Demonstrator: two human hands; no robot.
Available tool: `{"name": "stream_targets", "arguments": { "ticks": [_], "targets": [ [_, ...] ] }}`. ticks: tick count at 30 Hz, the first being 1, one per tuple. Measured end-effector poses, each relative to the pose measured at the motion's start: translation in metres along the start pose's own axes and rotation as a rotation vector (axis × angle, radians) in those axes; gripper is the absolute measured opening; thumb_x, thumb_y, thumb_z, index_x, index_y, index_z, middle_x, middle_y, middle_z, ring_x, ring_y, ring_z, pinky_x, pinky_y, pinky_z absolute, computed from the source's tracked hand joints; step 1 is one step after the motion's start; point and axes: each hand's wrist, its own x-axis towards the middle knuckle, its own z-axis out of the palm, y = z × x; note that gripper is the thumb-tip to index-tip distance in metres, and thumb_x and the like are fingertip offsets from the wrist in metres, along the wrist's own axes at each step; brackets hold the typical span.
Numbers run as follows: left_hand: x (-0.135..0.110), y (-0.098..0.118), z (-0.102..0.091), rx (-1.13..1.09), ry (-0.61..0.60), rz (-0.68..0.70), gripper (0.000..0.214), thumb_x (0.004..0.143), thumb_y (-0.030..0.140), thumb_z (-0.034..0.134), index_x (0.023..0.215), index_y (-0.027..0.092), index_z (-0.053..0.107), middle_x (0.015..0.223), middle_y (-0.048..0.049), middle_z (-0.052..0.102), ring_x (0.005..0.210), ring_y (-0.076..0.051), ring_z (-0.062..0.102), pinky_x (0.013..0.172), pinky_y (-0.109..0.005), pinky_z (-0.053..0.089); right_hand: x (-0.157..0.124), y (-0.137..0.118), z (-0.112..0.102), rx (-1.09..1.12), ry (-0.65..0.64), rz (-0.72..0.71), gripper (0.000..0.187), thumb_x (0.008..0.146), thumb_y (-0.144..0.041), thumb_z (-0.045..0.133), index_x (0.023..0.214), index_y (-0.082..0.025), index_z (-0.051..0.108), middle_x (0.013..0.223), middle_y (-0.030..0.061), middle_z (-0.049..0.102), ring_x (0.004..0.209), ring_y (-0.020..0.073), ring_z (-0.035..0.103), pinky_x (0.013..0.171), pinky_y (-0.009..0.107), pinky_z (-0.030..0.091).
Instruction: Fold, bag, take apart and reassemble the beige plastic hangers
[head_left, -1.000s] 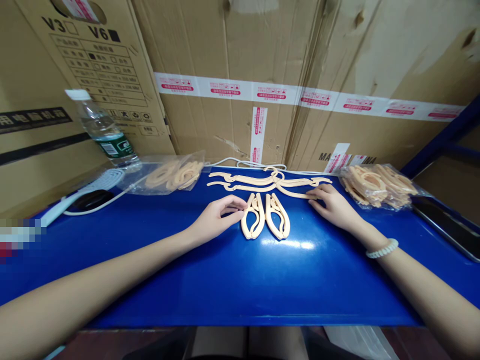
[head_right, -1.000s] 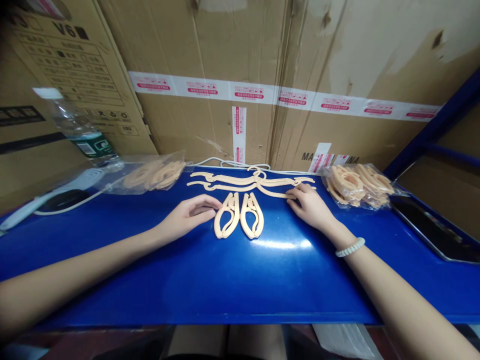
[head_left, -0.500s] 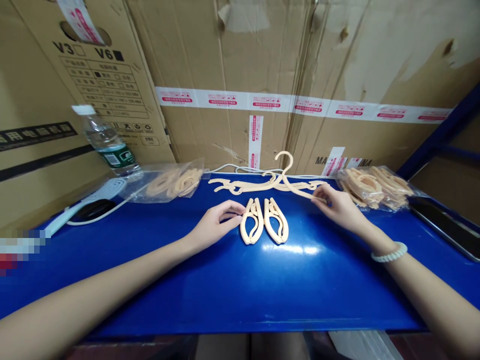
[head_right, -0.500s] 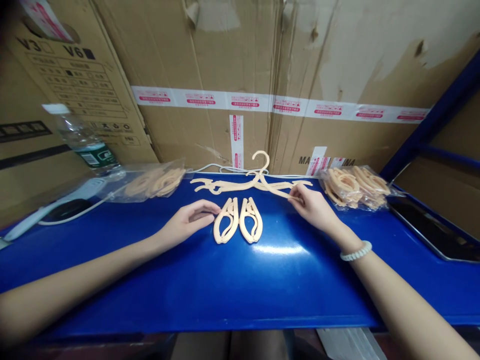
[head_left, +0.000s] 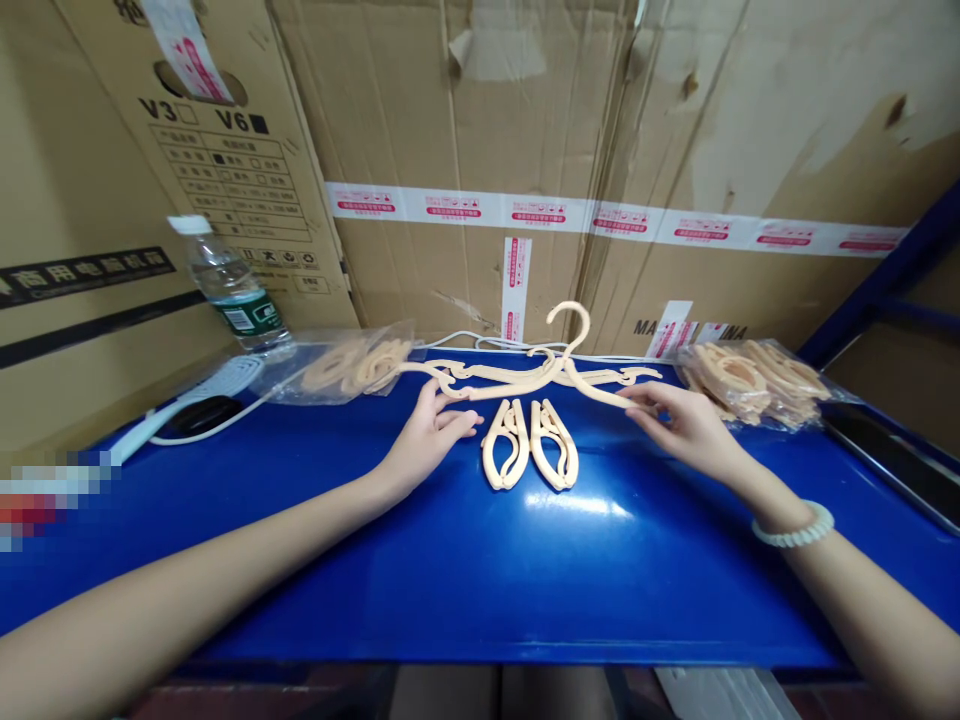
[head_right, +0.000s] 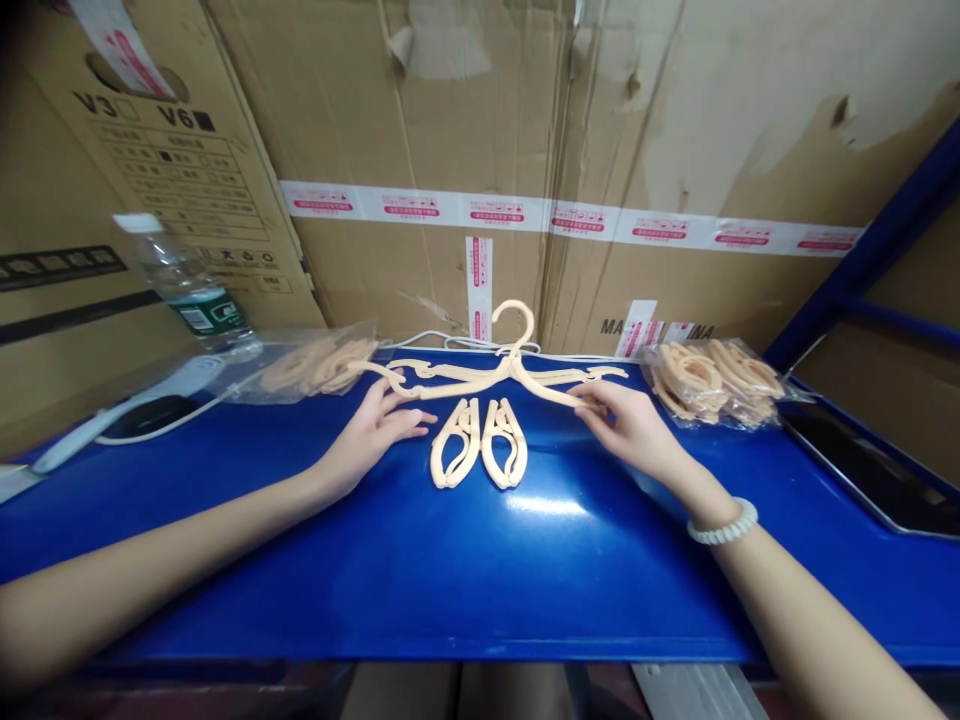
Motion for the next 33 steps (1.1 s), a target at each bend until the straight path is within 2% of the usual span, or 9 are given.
{"name": "stream_targets", "arguments": {
  "ticks": [5, 8, 10, 13, 16, 20, 24, 29, 33],
  "targets": [
    [-0.005, -0.001, 0.0, 0.181, -0.119, 0.111, 0.075, 0.083, 0.032, 0.069, 0.148, 0.023, 0.032, 0.127, -0.0101, 0.059, 0.09, -0.015, 0.068, 0.086, -0.033, 0.056, -0.002, -0.004, 0.011, 0.015, -0.075, -0.033, 0.027, 0.099, -0.037, 0.053, 0.109, -0.018, 0.068, 0.09, 0.0084, 0.072, 0.072, 0.0207, 0.064, 0.064, 0.032, 0.05],
    [-0.008, 0.003, 0.0, 0.3, -0.178, 0.171, 0.057, 0.089, 0.035, 0.063, 0.141, 0.021, 0.047, 0.12, -0.0079, 0.064, 0.094, -0.017, 0.067, 0.087, -0.032, 0.053, -0.002, -0.006, 0.012, 0.029, -0.09, -0.045, 0.027, 0.1, -0.037, 0.052, 0.11, -0.018, 0.068, 0.091, 0.0089, 0.073, 0.073, 0.0213, 0.065, 0.064, 0.032, 0.05],
    [-0.008, 0.006, -0.001, 0.354, -0.169, 0.196, 0.043, 0.092, 0.037, 0.059, 0.131, 0.019, 0.057, 0.111, -0.0064, 0.067, 0.094, -0.019, 0.067, 0.085, -0.031, 0.052, -0.002, -0.007, 0.011, 0.007, -0.093, -0.09, 0.026, 0.101, -0.034, 0.051, 0.111, -0.018, 0.069, 0.093, 0.0097, 0.072, 0.077, 0.0222, 0.065, 0.067, 0.033, 0.051],
    [-0.007, 0.008, -0.002, 0.366, -0.136, 0.187, 0.035, 0.093, 0.039, 0.056, 0.12, 0.018, 0.062, 0.095, -0.0039, 0.068, 0.078, -0.016, 0.064, 0.073, -0.028, 0.05, 0.0, -0.007, 0.01, -0.119, -0.092, -0.216, 0.026, 0.102, -0.028, 0.048, 0.114, -0.019, 0.068, 0.094, 0.0111, 0.071, 0.085, 0.0253, 0.062, 0.073, 0.037, 0.051],
    [-0.006, 0.008, -0.003, 0.337, -0.117, 0.157, 0.035, 0.092, 0.04, 0.057, 0.12, 0.017, 0.061, 0.083, -0.0007, 0.064, 0.066, -0.014, 0.058, 0.065, -0.027, 0.047, -0.002, -0.008, 0.009, -0.353, -0.08, -0.283, 0.03, 0.103, -0.023, 0.043, 0.117, -0.018, 0.069, 0.09, 0.0114, 0.071, 0.086, 0.0278, 0.059, 0.074, 0.039, 0.049],
    [-0.007, 0.009, -0.002, 0.318, -0.127, 0.139, 0.037, 0.093, 0.039, 0.057, 0.122, 0.017, 0.059, 0.08, 0.0002, 0.062, 0.066, -0.014, 0.057, 0.067, -0.027, 0.047, -0.008, -0.012, 0.013, -0.64, -0.04, -0.159, 0.03, 0.101, -0.015, 0.042, 0.114, -0.017, 0.07, 0.101, 0.0114, 0.074, 0.08, 0.0257, 0.065, 0.063, 0.034, 0.045],
    [-0.007, 0.01, -0.001, 0.299, -0.125, 0.134, 0.037, 0.093, 0.039, 0.057, 0.122, 0.017, 0.058, 0.08, -0.0004, 0.063, 0.069, -0.015, 0.059, 0.07, -0.029, 0.05, -0.013, -0.017, 0.017, -0.793, -0.066, -0.073, 0.034, 0.095, -0.007, 0.043, 0.116, -0.018, 0.068, 0.113, 0.0091, 0.074, 0.065, 0.0209, 0.066, 0.049, 0.032, 0.035],
    [-0.006, 0.01, -0.001, 0.281, -0.12, 0.129, 0.038, 0.093, 0.039, 0.057, 0.123, 0.016, 0.058, 0.08, -0.0006, 0.063, 0.067, -0.014, 0.059, 0.069, -0.029, 0.05, -0.011, -0.021, 0.018, -0.708, 0.003, -0.135, 0.032, 0.096, -0.01, 0.043, 0.114, -0.018, 0.068, 0.129, 0.0138, 0.065, 0.082, 0.023, 0.069, 0.051, 0.029, 0.043],
    [-0.006, 0.01, -0.001, 0.267, -0.108, 0.14, 0.038, 0.092, 0.04, 0.057, 0.122, 0.016, 0.058, 0.081, -0.0008, 0.064, 0.068, -0.014, 0.06, 0.071, -0.03, 0.051, -0.007, -0.019, 0.02, -0.357, 0.09, -0.107, 0.031, 0.098, -0.019, 0.044, 0.12, -0.021, 0.066, 0.134, 0.0157, 0.056, 0.093, 0.0246, 0.067, 0.065, 0.034, 0.057]
  ]
}}
